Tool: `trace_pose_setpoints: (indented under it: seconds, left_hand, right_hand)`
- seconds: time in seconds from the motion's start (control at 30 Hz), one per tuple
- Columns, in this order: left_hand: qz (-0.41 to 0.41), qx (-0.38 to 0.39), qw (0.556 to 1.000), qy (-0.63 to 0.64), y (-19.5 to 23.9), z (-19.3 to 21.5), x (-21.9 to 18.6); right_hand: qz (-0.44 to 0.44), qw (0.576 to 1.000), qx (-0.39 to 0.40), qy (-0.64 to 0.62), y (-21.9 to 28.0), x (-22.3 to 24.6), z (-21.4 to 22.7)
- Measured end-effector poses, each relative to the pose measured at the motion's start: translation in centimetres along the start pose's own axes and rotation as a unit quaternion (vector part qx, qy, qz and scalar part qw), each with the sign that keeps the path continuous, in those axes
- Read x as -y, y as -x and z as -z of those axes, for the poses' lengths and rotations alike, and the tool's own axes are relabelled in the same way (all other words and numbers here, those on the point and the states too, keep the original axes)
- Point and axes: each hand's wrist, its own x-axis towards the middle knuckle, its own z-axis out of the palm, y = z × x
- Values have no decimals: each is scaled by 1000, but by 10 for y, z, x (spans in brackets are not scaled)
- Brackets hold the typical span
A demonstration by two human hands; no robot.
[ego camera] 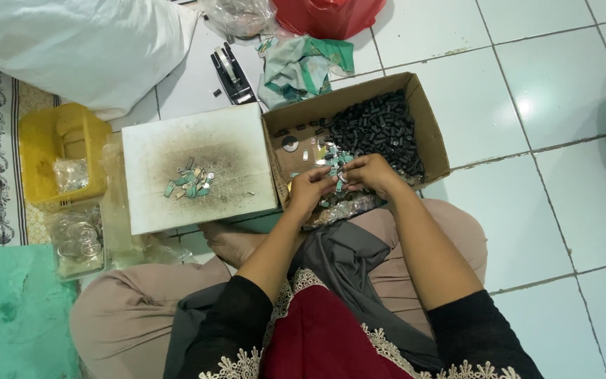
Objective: Sorting and bagging small decorative metal components while sitting on the floor.
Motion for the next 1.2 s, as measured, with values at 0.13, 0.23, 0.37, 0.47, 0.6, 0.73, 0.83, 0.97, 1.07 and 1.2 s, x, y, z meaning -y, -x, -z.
trace_pose_setpoints:
  seconds: [0.13,0.23,0.37,0.47,0.6,0.73,0.83,0.97,1.07,1.2]
  left_hand:
    - [-8,-19,1000,3,2,1,-1]
    - [-27,-29,999,13,5,7,-14]
    - [-72,-64,995,-22,33,32,-66]
    - [-100,-91,990,-41,31,78,-77]
    - [-152,-142,968,-142,50,153,-101]
    - [-131,-190,968,-98,75,220,-119]
    - [-150,-217,964,-43,74,251,-112]
    - [-180,-275,942,-66,77,263,-118]
    - [-195,-290,932,-90,80,261,-128]
    - [-230,-282,927,-88,69,261,-126]
  right_hand:
    - [5,1000,-9,-2,18,13,-14]
    - [20,1000,-7,-12,12,15,-28]
    - [47,998,0,-31,13,34,-65]
    - [68,995,31,-67,-12,28,-110]
    - [68,986,101,-111,18,58,-192]
    - [70,977,147,-139,-3,37,-270]
    - [65,983,131,-109,-11,29,-314]
    - [77,985,117,-101,-36,19,-344]
    - [116,991,72,-1,-43,25,-357]
    - [155,986,38,50,-23,53,-359]
